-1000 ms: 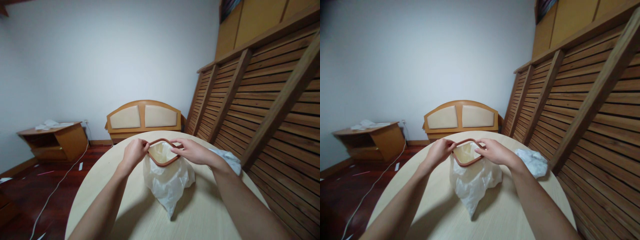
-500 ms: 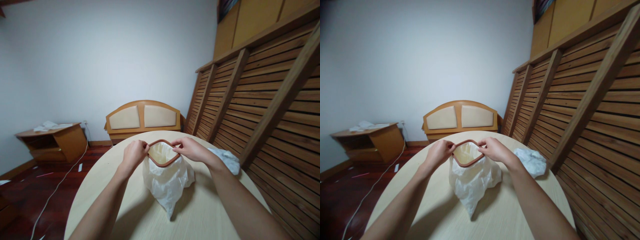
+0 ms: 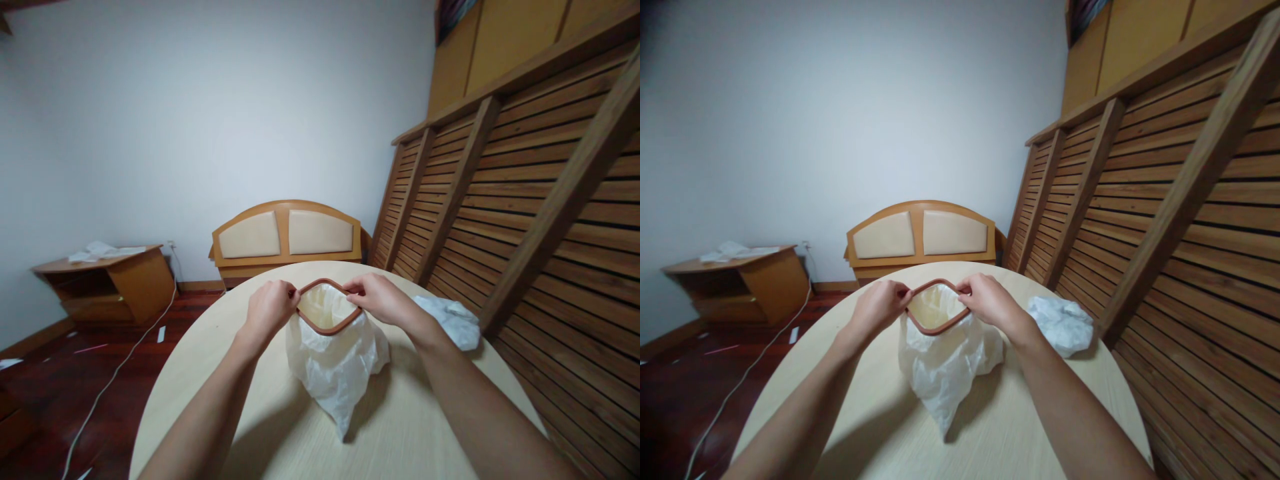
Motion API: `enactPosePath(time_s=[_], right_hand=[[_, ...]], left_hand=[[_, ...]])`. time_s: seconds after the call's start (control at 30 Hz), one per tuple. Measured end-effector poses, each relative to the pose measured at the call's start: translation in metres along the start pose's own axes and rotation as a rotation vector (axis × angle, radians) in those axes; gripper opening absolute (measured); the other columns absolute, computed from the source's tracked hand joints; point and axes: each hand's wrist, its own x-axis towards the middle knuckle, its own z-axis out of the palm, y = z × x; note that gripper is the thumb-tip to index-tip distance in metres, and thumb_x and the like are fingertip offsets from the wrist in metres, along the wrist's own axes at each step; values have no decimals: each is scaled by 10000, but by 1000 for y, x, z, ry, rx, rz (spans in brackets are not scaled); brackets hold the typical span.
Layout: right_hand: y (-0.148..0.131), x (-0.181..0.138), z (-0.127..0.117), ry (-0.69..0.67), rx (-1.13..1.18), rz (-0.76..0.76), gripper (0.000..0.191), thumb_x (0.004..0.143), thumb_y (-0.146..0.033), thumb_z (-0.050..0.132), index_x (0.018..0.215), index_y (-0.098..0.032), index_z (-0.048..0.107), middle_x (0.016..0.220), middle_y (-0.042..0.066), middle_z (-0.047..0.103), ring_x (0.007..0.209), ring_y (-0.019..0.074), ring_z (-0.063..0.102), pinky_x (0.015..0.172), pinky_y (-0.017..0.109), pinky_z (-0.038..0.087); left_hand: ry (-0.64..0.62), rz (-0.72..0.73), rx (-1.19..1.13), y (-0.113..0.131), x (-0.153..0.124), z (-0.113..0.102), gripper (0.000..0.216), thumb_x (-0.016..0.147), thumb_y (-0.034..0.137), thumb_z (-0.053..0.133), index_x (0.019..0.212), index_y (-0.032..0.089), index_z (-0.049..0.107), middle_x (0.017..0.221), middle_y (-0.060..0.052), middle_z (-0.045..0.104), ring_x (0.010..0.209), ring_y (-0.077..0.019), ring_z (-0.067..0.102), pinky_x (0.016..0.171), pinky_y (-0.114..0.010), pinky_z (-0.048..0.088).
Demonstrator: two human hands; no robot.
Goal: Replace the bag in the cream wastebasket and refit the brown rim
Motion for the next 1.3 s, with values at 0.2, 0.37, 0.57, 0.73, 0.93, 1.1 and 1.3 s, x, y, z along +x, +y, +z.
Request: enactPosePath(time_s=[0.2, 0.37, 0.57, 0.73, 0.93, 1.1, 1.3], right_hand=[[-5, 0, 6, 105, -159, 40, 263, 850, -147, 571, 982, -200, 792, 965, 65, 791, 902, 214, 710, 761, 269, 469], [1, 2, 13, 142, -180, 46, 199, 873, -180, 597, 982, -201, 762, 990, 63, 778, 902, 206, 699, 769, 280, 462], [6, 3, 15, 118, -148, 33, 144, 869, -189, 622, 957, -206, 735, 976, 52, 765, 859, 192, 684, 725, 271, 454], [4, 4, 15, 108, -170, 46, 159, 864, -166, 620, 954, -211, 742, 983, 49, 767, 865, 192, 685, 732, 275, 453], [-8, -1, 12, 98, -247, 52, 170, 878, -198, 620, 977, -217, 758, 1004, 60, 772, 926, 226, 696, 773, 297, 466], [-22, -7, 13, 7, -223, -4, 397, 987, -461, 481, 1138, -189, 728, 1160, 125, 735, 1091, 287, 665, 926, 374, 477], [-32, -15, 19, -217, -174, -134, 738, 923, -724, 418, 1507, -272, 433, 1645, 86, 269, 1524, 335, 162, 1226, 535, 129]], left_hand=[[2, 0, 41, 4, -5, -5, 289, 894, 311, 495, 806, 225, 756, 828, -89, 759, 787, -230, 699, 584, -274, 369], [5, -20, 50, 4, -6, -8, 283, 881, 316, 494, 815, 232, 756, 840, -83, 761, 781, -230, 697, 586, -272, 387], [27, -35, 57, 5, -8, -11, 296, 879, 337, 493, 809, 236, 762, 822, -79, 763, 778, -230, 709, 563, -273, 378], [5, -32, 84, 6, -8, -11, 274, 860, 309, 509, 817, 236, 769, 846, -88, 767, 816, -255, 717, 585, -287, 414], [-6, -25, 124, 7, -11, -12, 270, 870, 309, 512, 846, 224, 767, 881, -106, 767, 866, -288, 720, 656, -318, 481], [-22, -26, 147, 8, -12, -14, 279, 878, 288, 500, 867, 204, 766, 894, -122, 766, 874, -284, 724, 692, -324, 507], [-18, -42, 165, 9, -13, -15, 297, 893, 293, 482, 904, 201, 764, 904, -127, 765, 885, -291, 726, 711, -335, 521]])
